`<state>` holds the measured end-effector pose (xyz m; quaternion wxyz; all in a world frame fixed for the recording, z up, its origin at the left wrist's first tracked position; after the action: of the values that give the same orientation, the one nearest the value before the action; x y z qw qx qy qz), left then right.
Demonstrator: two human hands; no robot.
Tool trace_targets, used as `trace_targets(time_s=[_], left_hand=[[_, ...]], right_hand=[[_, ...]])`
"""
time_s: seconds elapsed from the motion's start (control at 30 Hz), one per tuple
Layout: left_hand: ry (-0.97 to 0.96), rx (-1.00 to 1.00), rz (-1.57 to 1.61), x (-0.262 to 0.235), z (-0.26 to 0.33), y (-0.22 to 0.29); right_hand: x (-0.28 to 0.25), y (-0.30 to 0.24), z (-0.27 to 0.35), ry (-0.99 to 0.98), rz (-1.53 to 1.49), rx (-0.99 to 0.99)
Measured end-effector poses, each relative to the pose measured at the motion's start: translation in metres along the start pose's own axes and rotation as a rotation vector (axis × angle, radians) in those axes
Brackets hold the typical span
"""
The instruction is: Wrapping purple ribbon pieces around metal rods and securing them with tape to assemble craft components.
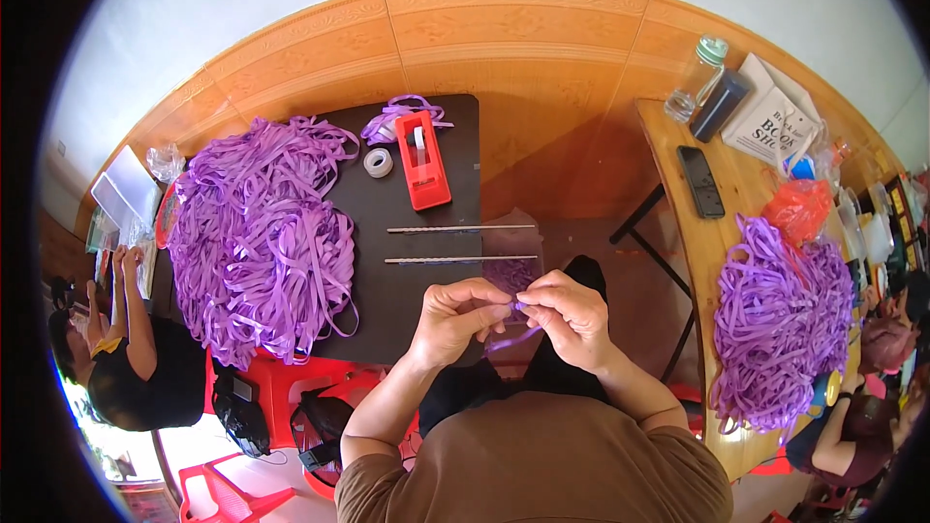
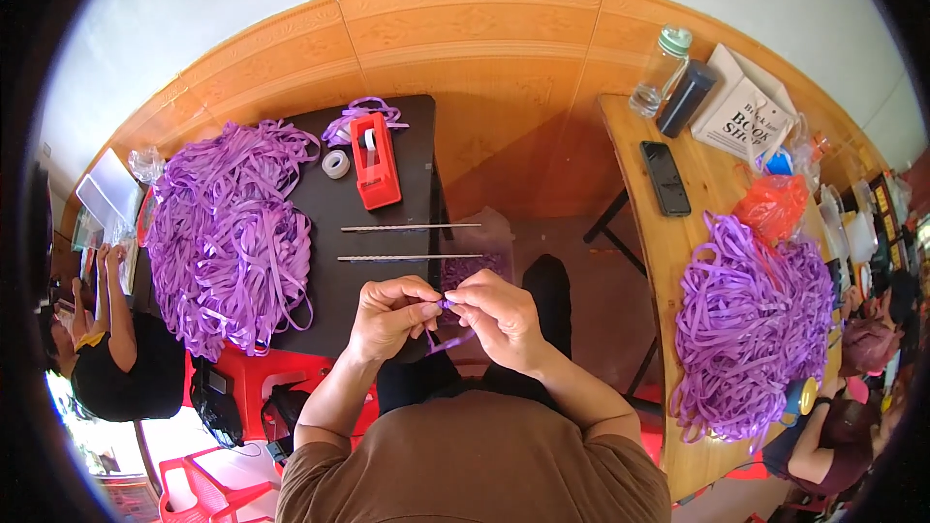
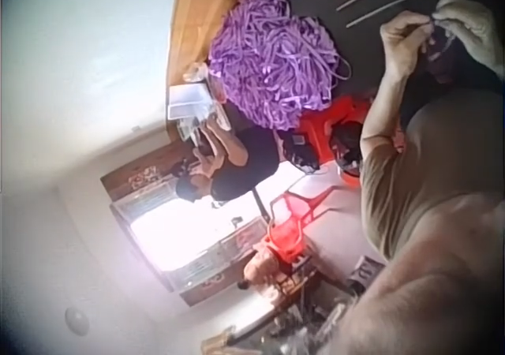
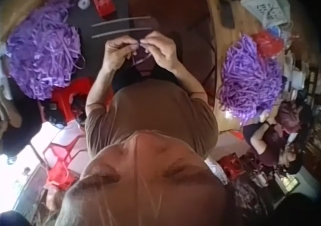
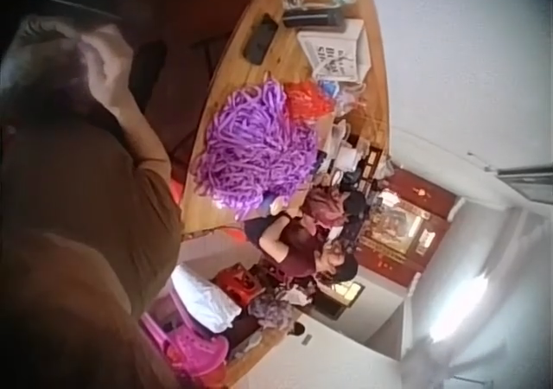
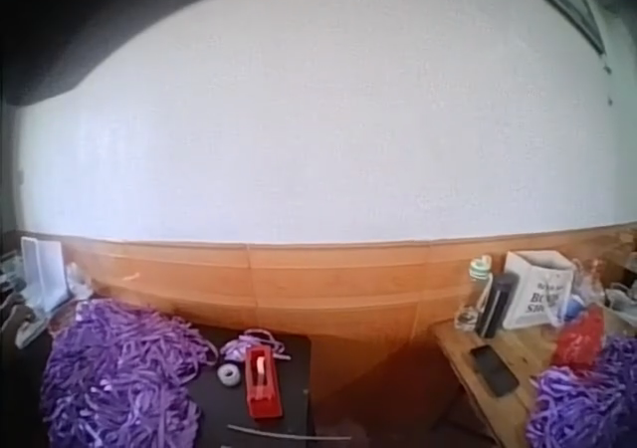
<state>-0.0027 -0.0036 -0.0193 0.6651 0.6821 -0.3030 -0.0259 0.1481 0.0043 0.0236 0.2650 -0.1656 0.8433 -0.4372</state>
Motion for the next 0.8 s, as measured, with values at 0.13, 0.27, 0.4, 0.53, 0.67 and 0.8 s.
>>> trace_targets(time_s=[0.13,0.27,0.4,0.53,0.67,0.8], left_hand=[[0.0,0.008,0.03,0.001,-0.001,-0.001],[0.001,0.023,0.061,-0.001,-0.001,-0.004],[0.005,0.042,0.064,-0.001,-0.001,-0.003],[0.02,0.074,0.064,0.0,0.001,-0.001],[-0.024,0.092,0.044,0.003,0.002,0.007],[-0.049,0.087,0.111,0.005,0.003,0.006]], right_hand=[[0.0,0.002,0.0,0.0,0.003,-0.013],[0.001,-0.001,-0.003,-0.017,0.069,-0.046],[0.002,-0.007,-0.008,-0.058,0.156,-0.087],[0.007,-0.022,-0.012,-0.076,0.353,-0.232],[0.012,-0.027,-0.011,-0.129,0.412,-0.297],[0.01,-0.025,-0.014,-0.176,0.301,-0.297]])
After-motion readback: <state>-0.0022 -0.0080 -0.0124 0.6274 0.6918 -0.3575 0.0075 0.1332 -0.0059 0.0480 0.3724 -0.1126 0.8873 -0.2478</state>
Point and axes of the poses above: each hand's wrist, its own z-axis away from the middle knuckle, its own x-axis out of the palm, y = z × x, the point moved 7 cm from there along -z, towards the middle knuckle, and after that the axes turned 15 degrees about -y, right-handed, at the moved point
